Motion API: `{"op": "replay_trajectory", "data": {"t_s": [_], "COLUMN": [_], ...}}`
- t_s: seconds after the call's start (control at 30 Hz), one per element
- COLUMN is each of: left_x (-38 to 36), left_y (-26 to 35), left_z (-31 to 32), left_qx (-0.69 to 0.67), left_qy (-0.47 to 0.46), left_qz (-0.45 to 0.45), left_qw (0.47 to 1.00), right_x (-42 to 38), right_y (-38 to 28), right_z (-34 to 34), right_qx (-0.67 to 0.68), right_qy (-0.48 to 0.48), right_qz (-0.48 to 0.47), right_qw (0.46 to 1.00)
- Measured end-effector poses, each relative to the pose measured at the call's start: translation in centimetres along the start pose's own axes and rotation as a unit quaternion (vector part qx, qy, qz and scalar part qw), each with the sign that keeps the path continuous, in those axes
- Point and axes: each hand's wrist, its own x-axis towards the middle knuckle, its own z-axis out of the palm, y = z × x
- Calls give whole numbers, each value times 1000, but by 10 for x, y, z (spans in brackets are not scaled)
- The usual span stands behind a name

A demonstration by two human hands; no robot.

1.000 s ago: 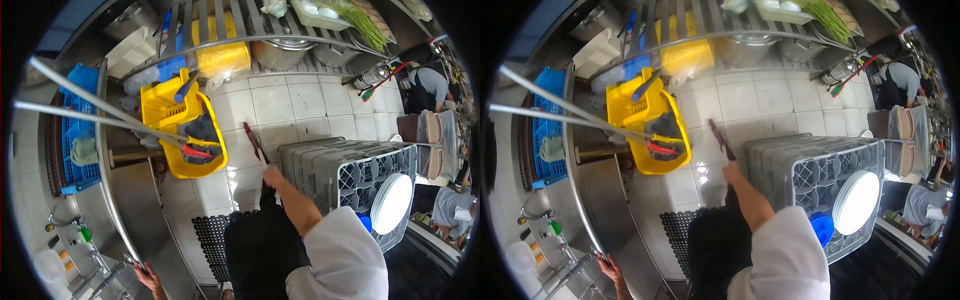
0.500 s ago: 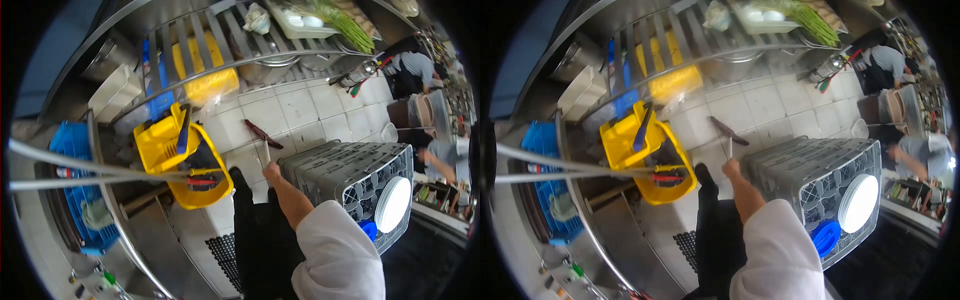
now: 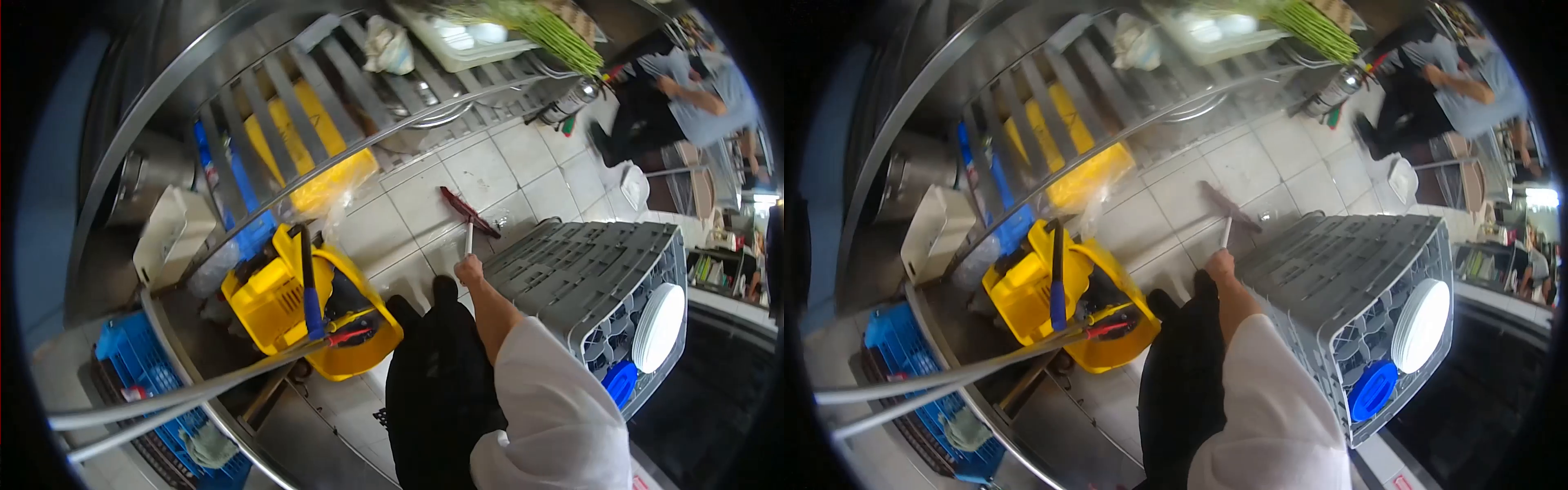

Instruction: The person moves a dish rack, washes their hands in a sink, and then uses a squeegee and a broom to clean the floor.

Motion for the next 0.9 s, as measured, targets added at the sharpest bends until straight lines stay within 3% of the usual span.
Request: {"op": "replay_trajectory", "data": {"t_s": [0.03, 0.07, 0.1, 0.17, 0.2, 0.23, 0.3, 0.33, 0.4, 0.43, 0.47, 0.5, 0.57, 0.6, 0.63, 0.67, 0.7, 0.73, 0.77, 0.8, 0.83, 0.87, 0.9], "left_x": [20, 43, 64, 115, 143, 169, 198, 207, 215, 210, 205, 211, 185, 173, 161, 151, 144, 142, 140, 137, 136, 139, 144], "left_y": [27, 52, 71, 110, 129, 165, 225, 254, 291, 287, 277, 252, 231, 219, 214, 211, 210, 215, 225, 238, 254, 282, 314], "left_z": [10, 24, 41, 80, 101, 115, 131, 133, 154, 159, 164, 178, 195, 197, 200, 202, 203, 206, 207, 209, 215, 222, 224], "left_qx": [6, 6, -4, -51, -88, -111, -124, -97, -64, -114, -163, -76, -58, -41, -24, -22, -19, -14, -5, -5, -9, -4, 27], "left_qy": [-18, -37, -57, -119, -159, -199, -240, -248, -265, -289, -308, -297, -326, -349, -374, -386, -413, -432, -435, -436, -436, -433, -439], "left_qz": [56, 123, 185, 287, 325, 337, 349, 357, 378, 314, 244, 393, 287, 240, 196, 207, 151, 93, 99, 105, 112, 116, 131], "left_qw": [998, 992, 981, 949, 928, 914, 897, 895, 885, 897, 905, 867, 899, 905, 906, 899, 898, 897, 895, 894, 893, 894, 889], "right_x": [-8, -38, -70, -114, -108, -85, -47, -26, 106, 130, 150, 174, 206, 207, 199, 179, 148, 120, 115, 111, 107, 112, 134], "right_y": [8, -2, -14, -20, -21, -21, -74, -116, -25, -20, -3, 22, 62, 71, 73, 77, 57, 34, 24, 14, 6, -31, -72], "right_z": [3, -20, -46, 12, 62, 134, 140, 79, 144, 40, -31, -85, -162, -178, -180, -162, -149, -135, -114, -92, -69, -67, -73], "right_qx": [-33, -174, -282, -58, 133, 283, 30, -199, -5, 175, 341, 424, 476, 458, 393, 128, -194, -258, -76, 146, 323, -29, -7], "right_qy": [10, -29, -2, -136, -215, -262, -286, -240, -92, -290, -356, -360, -342, -332, -312, -228, -111, -71, -120, -175, -220, -130, -276], "right_qz": [-48, -279, -501, -388, -346, -387, -406, -358, -410, -199, 6, 108, 203, 205, 149, -77, -219, -220, -214, -190, -160, -355, -297], "right_qw": [998, 944, 818, 910, 903, 838, 867, 880, 907, 920, 870, 824, 784, 799, 852, 962, 950, 938, 967, 955, 907, 925, 914]}}
